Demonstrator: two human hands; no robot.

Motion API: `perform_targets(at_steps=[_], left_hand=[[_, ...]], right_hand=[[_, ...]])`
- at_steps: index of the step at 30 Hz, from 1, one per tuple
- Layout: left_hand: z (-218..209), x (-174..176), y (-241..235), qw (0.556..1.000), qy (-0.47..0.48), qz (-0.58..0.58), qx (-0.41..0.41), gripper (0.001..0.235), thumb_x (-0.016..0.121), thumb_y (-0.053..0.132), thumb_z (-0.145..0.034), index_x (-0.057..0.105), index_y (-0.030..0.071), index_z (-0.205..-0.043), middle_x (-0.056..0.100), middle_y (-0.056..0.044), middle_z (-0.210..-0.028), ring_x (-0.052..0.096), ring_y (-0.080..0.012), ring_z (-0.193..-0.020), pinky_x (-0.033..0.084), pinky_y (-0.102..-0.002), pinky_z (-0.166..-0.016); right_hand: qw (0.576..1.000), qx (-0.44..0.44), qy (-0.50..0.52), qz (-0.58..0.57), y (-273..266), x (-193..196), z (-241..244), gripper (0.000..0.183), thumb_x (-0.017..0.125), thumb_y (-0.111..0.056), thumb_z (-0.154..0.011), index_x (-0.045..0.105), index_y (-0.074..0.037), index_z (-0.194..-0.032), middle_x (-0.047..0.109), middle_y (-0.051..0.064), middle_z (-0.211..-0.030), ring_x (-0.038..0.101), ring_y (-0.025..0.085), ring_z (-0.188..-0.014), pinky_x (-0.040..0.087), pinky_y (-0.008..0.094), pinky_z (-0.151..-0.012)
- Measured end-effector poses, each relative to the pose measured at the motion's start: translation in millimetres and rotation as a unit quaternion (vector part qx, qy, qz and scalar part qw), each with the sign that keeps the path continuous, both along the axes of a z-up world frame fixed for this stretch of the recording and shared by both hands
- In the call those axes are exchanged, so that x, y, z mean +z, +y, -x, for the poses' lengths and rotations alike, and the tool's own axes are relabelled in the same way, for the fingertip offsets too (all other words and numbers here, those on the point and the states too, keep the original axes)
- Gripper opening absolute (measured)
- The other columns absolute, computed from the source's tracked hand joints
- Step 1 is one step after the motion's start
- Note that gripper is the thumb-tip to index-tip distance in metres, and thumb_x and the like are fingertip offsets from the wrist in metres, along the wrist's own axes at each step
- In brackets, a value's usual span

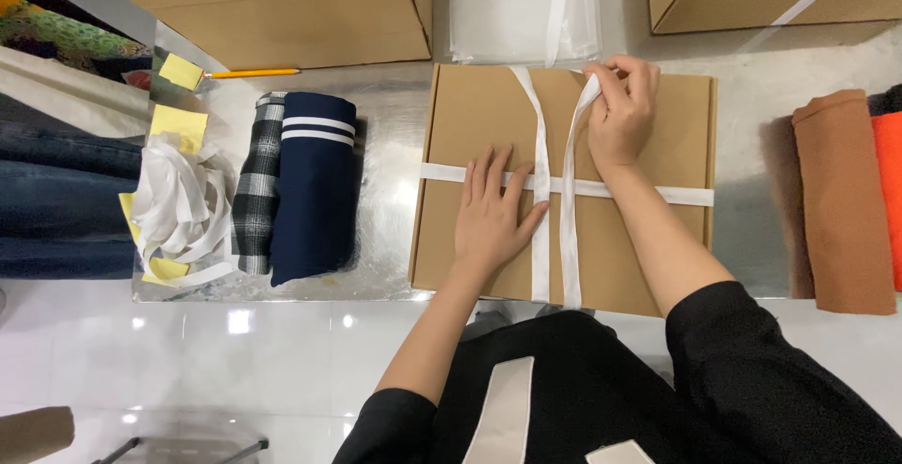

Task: The person places a folded green garment into a clear plastic bag, seals it, and puts it into a cardboard box along with another wrapped item. They close the box, tie it with a white ribbon, and place a yellow sticky note on top.

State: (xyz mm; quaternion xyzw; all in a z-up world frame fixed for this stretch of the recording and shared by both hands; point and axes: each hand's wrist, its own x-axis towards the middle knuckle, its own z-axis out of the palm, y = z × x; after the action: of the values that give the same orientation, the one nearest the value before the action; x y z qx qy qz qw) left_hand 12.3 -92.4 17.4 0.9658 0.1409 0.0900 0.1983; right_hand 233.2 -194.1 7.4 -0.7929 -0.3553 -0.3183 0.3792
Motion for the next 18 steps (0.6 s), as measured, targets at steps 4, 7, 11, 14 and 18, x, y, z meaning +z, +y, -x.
perform_targets(at_steps=[4, 7, 11, 14, 18], left_hand=[[-1.1, 1.1, -1.9, 1.000, 0.006, 0.007, 0.006, 0.060, 0.062, 0.058, -0.101, 0.050, 0.024, -0.149, 0.040, -0.012, -0.165, 0.027, -0.0366, -0.160, 0.016, -0.055, -0.134], [-2.7, -2.1, -2.5, 1.000, -0.003, 0.010, 0.020, 0.059, 0.061, 0.058, -0.101, 0.050, 0.024, -0.149, 0.040, -0.012, -0.165, 0.027, -0.0363, -0.160, 0.016, -0.056, -0.134], [-2.4, -8.4, -3.0, 0.999, -0.006, 0.016, 0.032, 0.057, 0.060, 0.057, -0.103, 0.049, 0.025, -0.149, 0.040, -0.011, -0.165, 0.027, -0.0357, -0.160, 0.015, -0.056, -0.135], [-2.6, -12.9, -4.6, 0.999, -0.008, 0.014, 0.029, 0.056, 0.059, 0.056, -0.103, 0.049, 0.026, -0.149, 0.040, -0.010, -0.165, 0.027, -0.0352, -0.160, 0.014, -0.056, -0.135], [-1.0, -19.8, -2.2, 1.000, -0.013, 0.001, 0.028, 0.054, 0.057, 0.056, -0.105, 0.049, 0.027, -0.150, 0.040, -0.009, -0.165, 0.027, -0.0345, -0.160, 0.014, -0.056, -0.135]], right_hand=[[1.000, -0.024, 0.001, -0.009, -11.4, -15.6, -12.9, 0.015, 0.066, -0.012, -0.113, 0.079, -0.017, -0.106, 0.049, 0.000, -0.100, 0.054, 0.023, -0.092, 0.052, 0.034, -0.078], [0.992, 0.020, 0.113, -0.048, -15.8, -9.3, -8.0, 0.013, 0.064, -0.013, -0.112, 0.076, -0.015, -0.111, 0.054, 0.001, -0.102, 0.057, 0.020, -0.091, 0.054, 0.032, -0.078], [0.956, 0.067, 0.271, -0.091, -37.2, 4.4, 15.4, 0.016, 0.060, -0.014, -0.110, 0.073, -0.012, -0.118, 0.060, 0.002, -0.104, 0.063, 0.017, -0.089, 0.058, 0.029, -0.079], [0.909, 0.091, 0.384, -0.131, -48.9, 19.8, 42.2, 0.021, 0.057, -0.014, -0.109, 0.071, -0.011, -0.123, 0.065, 0.003, -0.106, 0.066, 0.014, -0.088, 0.061, 0.028, -0.080], [0.823, 0.129, 0.521, -0.188, -50.7, 40.2, 77.7, 0.028, 0.053, -0.015, -0.107, 0.069, -0.008, -0.130, 0.072, 0.004, -0.108, 0.071, 0.011, -0.086, 0.064, 0.025, -0.081]])
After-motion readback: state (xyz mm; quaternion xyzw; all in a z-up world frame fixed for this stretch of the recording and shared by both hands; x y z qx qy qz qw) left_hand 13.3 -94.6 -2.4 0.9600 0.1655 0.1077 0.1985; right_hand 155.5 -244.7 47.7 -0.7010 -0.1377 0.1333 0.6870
